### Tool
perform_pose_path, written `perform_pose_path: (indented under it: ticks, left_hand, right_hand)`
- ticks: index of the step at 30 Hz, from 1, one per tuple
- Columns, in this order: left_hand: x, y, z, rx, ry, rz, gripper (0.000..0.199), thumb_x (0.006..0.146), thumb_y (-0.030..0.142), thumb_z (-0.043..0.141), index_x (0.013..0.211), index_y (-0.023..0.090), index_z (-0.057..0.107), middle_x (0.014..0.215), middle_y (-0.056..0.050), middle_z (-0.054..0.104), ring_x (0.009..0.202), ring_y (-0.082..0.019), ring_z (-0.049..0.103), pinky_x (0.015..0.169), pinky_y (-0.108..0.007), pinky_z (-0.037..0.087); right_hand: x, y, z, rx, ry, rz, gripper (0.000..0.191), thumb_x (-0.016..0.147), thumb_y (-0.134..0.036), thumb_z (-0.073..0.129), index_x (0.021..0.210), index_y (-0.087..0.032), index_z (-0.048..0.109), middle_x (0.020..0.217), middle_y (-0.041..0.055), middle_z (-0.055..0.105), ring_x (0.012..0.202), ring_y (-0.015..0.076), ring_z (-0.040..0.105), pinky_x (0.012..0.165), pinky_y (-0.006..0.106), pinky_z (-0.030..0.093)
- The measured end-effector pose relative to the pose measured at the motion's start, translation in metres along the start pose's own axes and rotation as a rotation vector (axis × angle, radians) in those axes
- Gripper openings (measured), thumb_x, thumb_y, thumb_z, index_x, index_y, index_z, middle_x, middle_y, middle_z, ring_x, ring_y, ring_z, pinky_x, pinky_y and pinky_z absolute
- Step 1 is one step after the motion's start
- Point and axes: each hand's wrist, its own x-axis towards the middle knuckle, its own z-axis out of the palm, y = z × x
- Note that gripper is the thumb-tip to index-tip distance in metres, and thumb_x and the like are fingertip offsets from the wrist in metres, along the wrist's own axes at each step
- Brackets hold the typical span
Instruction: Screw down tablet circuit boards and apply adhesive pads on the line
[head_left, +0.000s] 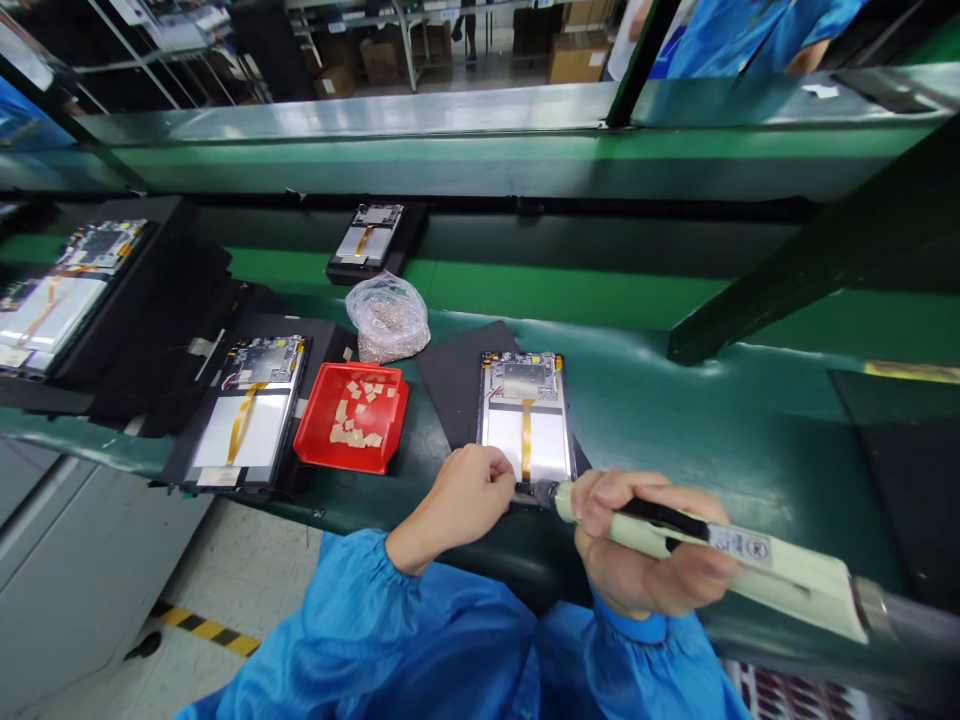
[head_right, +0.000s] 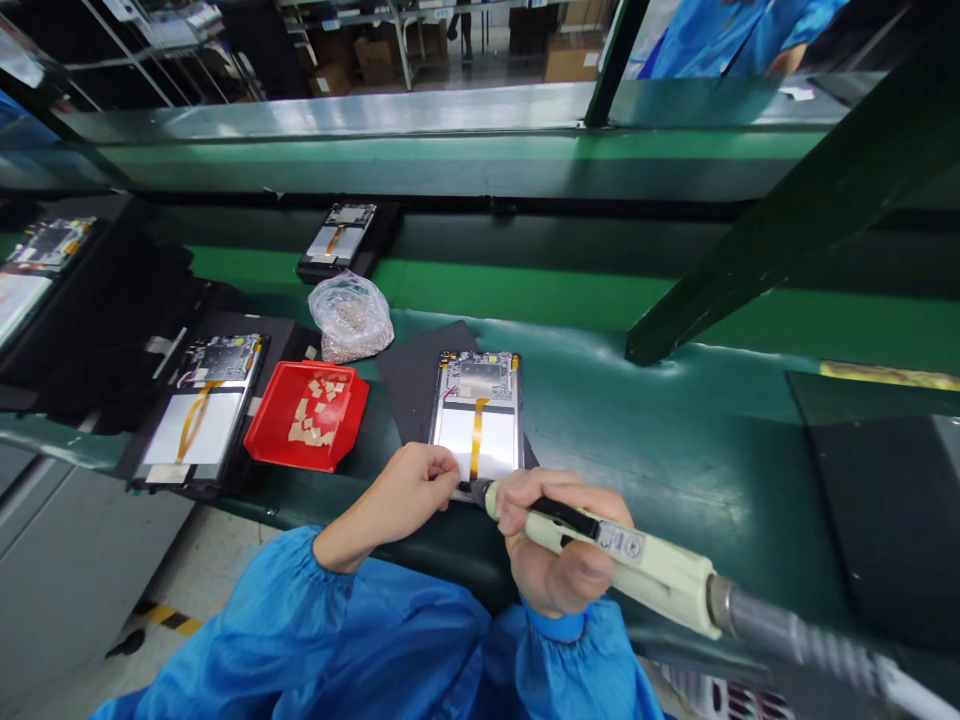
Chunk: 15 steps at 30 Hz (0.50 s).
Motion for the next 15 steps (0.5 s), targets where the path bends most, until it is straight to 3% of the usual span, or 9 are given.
perform_pose_path:
  ticks: [7, 15]
  left_hand:
    - [0.0007, -0.0019, 0.0029, 0.034, 0.019, -0.01, 0.018, 0.082, 0.018, 0.053, 0.067, 0.018, 0.064, 0.059, 0.0, 0.066, 0.058, -0.015, 0.059, 0.059, -0.025, 0.038]
    - [0.0, -0.0012, 0.0034, 0.057, 0.028, -0.017, 0.017, 0.081, 0.017, 0.053, 0.068, 0.018, 0.064, 0.059, -0.001, 0.066, 0.059, -0.016, 0.062, 0.059, -0.024, 0.039]
  right_hand:
    - [0.0103, 0.0049, 0.004, 0.006, 0.161, 0.036, 0.037, 0.091, -0.056, 0.062, 0.082, -0.02, 0.067, 0.068, -0.0021, 0.07, 0.035, 0.0101, 0.051, 0.038, 0.027, 0.046]
    - [0.0094, 0.0039, 0.0032, 0.032, 0.153, 0.077, 0.035, 0.088, -0.056, 0.065, 0.082, -0.022, 0.066, 0.067, -0.0026, 0.069, 0.034, 0.0085, 0.05, 0.038, 0.025, 0.045]
